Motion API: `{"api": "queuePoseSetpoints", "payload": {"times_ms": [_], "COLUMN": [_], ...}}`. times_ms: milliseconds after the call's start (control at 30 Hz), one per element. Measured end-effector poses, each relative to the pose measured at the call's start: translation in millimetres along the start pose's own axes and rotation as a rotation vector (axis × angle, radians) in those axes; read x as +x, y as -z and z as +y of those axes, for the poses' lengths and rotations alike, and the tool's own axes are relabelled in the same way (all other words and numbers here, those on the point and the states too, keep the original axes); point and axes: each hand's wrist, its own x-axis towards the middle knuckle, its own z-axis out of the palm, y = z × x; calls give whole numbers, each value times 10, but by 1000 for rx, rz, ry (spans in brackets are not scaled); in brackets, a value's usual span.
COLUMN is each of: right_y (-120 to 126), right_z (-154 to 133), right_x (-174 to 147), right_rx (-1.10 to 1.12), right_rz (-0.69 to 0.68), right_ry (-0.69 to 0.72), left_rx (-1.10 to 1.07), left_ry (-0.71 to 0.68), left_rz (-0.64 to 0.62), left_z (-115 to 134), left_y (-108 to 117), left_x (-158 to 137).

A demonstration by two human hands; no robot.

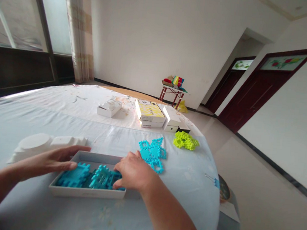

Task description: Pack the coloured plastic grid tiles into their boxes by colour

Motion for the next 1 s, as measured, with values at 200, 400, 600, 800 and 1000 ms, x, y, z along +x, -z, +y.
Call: {"api": "queuePoseSetpoints", "payload": {"times_ms": [200,400,600,800,1000], "right_y": [31,-16,-59,105,17], "right_z": [19,37,70,337,1178], "right_x": [-24,-7,-13,-117,-389], "right_rx": [31,14,-3,231,175], "right_rz": [61,78,59,227,427], "right_ry": [16,54,24,-14,-465], "left_rx": [614,784,814,757,663], "left_ry": [-404,-421,-363,-448,-421], "left_rz": [339,-28,-53,34,445], "left_z": [332,635,639,545,317], "left_y": [-299,-475,-461,-416,-119], "left_x": [-22,-87,-46,-27,-59]}}
